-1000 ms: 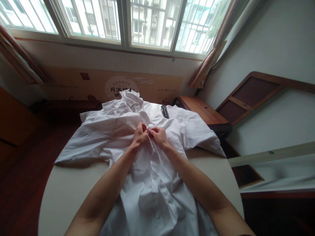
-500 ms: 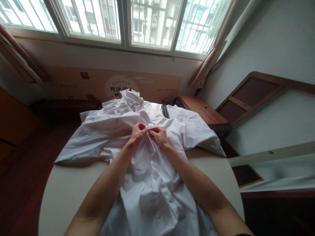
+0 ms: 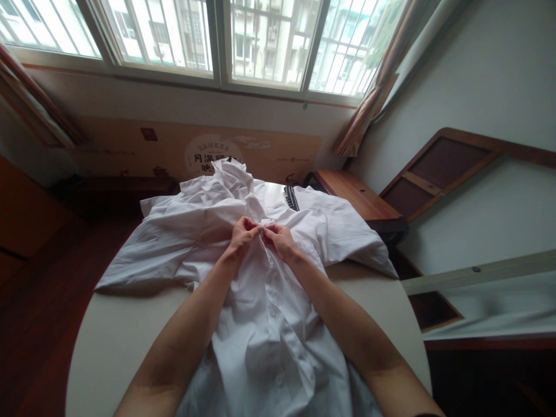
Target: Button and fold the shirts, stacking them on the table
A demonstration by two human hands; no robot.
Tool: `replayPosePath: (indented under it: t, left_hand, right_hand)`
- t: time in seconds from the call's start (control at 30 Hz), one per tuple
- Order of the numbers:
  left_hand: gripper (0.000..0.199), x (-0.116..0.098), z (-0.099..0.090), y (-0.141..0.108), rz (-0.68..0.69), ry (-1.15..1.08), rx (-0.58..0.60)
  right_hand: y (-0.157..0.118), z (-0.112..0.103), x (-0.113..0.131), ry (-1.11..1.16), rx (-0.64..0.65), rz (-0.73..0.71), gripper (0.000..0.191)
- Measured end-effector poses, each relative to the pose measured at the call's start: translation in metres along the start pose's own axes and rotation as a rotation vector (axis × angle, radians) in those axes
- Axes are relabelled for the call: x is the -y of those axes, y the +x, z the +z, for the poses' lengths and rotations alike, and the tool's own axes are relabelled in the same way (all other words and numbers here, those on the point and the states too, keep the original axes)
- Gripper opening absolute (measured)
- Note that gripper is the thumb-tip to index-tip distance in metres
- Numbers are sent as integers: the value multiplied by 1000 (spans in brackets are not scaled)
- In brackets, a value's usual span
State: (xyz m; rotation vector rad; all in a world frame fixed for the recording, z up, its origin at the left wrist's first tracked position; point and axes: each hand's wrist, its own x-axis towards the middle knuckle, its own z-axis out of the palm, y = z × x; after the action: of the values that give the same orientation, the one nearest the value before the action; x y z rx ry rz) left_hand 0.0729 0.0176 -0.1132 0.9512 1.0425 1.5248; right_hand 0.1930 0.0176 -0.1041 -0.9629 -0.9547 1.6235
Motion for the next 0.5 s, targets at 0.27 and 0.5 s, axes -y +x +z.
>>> replayPosePath:
  t: [0.27,0.5]
  left_hand:
    - [43,-6,1,-5,-76,-174,60]
    - [33,-2,-1,0,73,88,51]
  right_hand:
    - [1,-4,0,68,60,58,32]
    - [1,-2,-2,102,-74,10,30]
